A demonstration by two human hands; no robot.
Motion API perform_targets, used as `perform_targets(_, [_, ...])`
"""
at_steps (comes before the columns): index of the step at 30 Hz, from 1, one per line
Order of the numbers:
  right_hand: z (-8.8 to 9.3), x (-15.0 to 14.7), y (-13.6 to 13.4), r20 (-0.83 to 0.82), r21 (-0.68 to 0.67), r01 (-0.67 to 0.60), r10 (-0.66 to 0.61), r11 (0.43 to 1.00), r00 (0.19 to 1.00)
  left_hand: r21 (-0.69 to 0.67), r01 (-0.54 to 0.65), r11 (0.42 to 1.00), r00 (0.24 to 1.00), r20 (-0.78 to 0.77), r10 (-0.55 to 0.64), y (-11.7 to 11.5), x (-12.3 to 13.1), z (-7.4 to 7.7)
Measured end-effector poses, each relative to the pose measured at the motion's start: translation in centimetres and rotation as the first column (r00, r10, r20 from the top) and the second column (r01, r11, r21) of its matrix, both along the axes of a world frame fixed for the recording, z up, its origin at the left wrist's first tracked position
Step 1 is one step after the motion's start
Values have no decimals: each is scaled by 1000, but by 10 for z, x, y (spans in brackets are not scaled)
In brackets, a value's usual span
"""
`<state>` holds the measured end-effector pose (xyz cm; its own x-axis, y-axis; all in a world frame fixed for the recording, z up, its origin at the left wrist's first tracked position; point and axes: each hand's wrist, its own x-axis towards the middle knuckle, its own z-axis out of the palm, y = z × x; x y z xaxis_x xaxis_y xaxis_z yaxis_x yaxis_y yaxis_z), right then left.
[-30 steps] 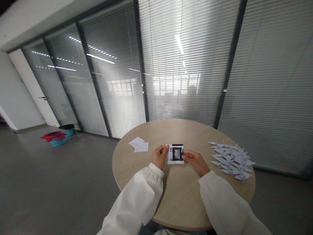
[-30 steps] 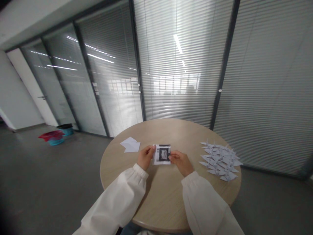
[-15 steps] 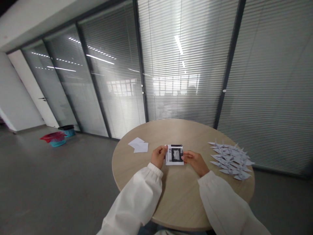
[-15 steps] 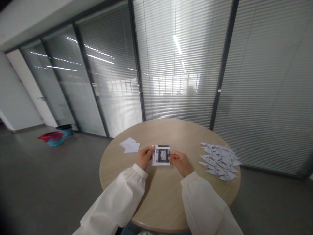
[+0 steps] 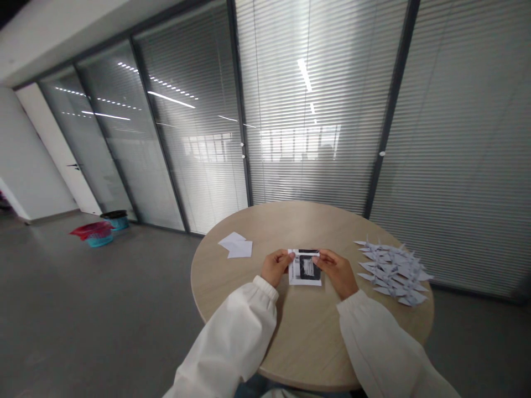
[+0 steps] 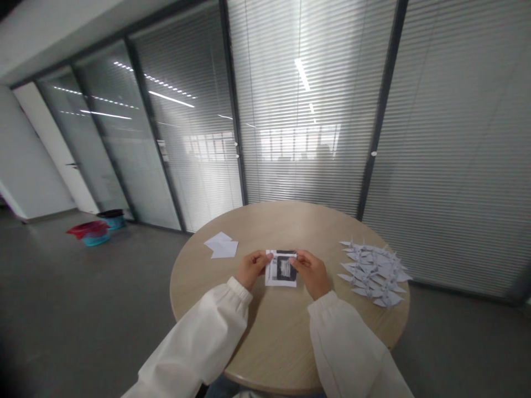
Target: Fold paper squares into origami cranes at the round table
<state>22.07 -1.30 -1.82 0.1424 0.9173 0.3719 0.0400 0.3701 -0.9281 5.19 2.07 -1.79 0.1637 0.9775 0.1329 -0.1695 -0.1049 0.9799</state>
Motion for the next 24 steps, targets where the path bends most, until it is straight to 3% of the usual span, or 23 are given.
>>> perform_targets(7, [-3, 2, -1, 162, 59, 33, -43, 998, 986, -32, -2, 999, 999, 36, 3, 2, 0, -2])
perform_targets(11, [-2, 0, -4, 252, 176, 60, -104, 983, 962, -71, -5, 997, 997, 72, 10, 4, 0, -3])
perform_targets(17, [-3, -3, -7, 403, 383, -36, -132, 923, 906, -75, -6, 997, 990, 141, 17, 5, 0, -4])
perform_targets(24, [-10, -3, -3, 516, 477, -87, -198, 875, 834, -52, -6, 999, 986, 163, 15, 4, 0, -3])
